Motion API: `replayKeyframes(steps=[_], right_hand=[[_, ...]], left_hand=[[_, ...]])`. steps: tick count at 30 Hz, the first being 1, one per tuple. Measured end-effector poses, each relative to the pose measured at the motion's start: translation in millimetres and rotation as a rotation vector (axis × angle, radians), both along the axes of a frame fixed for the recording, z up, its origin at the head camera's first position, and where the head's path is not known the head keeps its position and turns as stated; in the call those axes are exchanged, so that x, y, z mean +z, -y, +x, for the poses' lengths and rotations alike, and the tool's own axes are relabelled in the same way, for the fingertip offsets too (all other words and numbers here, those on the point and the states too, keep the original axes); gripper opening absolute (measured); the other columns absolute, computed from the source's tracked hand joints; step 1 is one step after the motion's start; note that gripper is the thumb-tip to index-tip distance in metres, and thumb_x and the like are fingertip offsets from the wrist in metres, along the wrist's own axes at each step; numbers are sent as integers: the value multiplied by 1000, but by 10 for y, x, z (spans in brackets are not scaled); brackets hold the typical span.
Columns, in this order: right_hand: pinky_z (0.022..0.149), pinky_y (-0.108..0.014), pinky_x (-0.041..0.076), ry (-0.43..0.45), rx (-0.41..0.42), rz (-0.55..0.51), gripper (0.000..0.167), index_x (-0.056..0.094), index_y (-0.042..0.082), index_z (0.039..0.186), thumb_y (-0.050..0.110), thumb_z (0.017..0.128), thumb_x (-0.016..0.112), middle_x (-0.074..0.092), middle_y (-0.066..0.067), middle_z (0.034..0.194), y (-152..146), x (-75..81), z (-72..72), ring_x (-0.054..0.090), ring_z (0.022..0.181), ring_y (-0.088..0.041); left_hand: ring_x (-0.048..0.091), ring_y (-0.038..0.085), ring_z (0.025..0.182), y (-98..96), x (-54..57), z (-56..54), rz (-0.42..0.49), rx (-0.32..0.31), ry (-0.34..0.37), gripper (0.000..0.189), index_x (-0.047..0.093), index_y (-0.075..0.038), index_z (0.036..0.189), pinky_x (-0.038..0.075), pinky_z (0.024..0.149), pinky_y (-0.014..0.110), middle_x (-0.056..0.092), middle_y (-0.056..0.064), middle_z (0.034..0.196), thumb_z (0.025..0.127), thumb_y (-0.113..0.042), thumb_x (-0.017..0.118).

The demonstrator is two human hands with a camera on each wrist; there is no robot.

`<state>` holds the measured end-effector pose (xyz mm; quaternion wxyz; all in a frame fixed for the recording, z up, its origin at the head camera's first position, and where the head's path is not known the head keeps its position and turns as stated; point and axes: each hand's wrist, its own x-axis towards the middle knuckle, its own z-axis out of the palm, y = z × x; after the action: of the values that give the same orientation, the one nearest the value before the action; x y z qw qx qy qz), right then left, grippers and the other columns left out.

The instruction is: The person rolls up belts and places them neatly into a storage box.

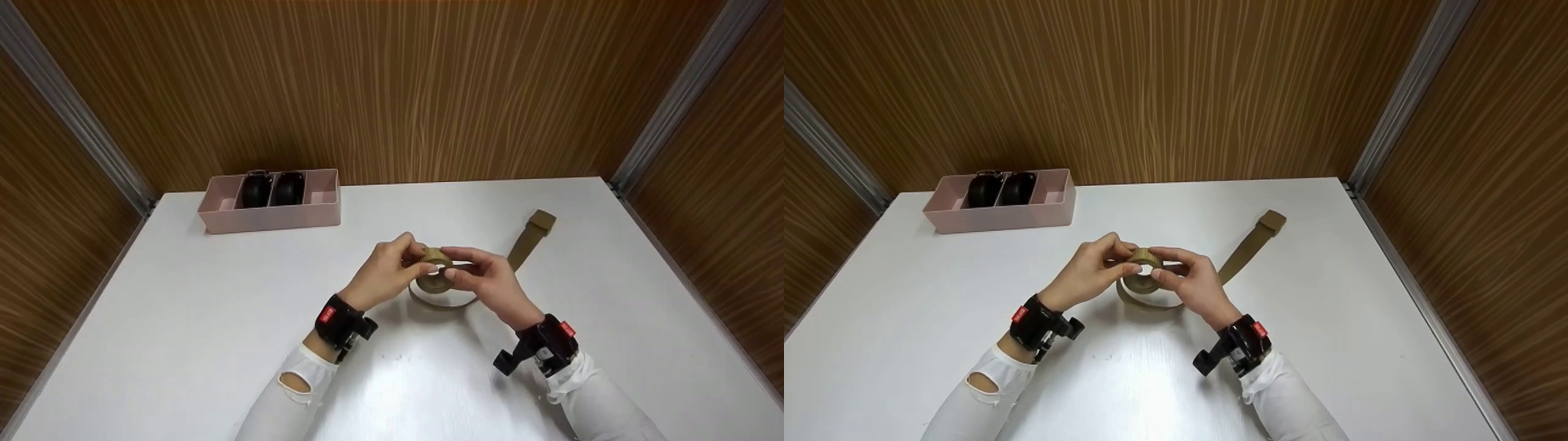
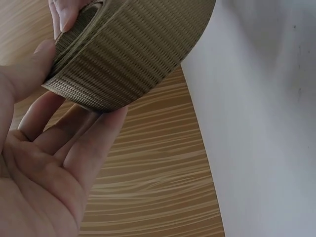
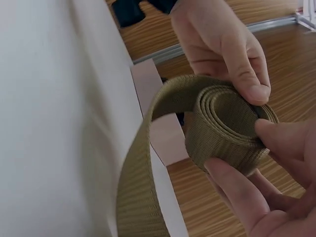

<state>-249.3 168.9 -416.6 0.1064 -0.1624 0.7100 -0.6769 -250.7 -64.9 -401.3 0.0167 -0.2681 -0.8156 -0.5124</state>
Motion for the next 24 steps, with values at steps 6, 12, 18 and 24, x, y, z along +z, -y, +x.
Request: replayKeyframes(steps=[6,12,18,24], right_hand=[[89,-38,59,62,-38,-138,49,57,-7,142,-2,95,72,64,-19,131,12,-16,4,72,108,-25],[89,-35,60,-1,-24,5,45,63,-2,139,3,95,74,64,-20,136,1,13,-10,71,110,-28],[85,-29,59,-129,31,206,40,68,3,135,10,97,75,66,-17,136,-23,14,-19,69,114,-32],[87,-31,60,-55,8,97,43,65,0,137,9,97,75,66,-20,134,-15,-3,-14,73,108,-26]], left_hand=[[73,13,98,6,3,-3,55,10,-28,22,59,-3,101,59,85,29,76,6,110,97,-17,76],[69,9,86,9,0,2,12,3,-71,20,61,-3,99,56,75,25,76,6,99,96,-15,76],[61,6,75,12,6,16,-64,-30,-47,19,62,-5,97,49,66,22,74,4,90,95,-16,77],[66,7,84,7,-3,1,-39,-19,-8,21,61,-6,99,53,74,24,76,3,100,96,-19,77]])
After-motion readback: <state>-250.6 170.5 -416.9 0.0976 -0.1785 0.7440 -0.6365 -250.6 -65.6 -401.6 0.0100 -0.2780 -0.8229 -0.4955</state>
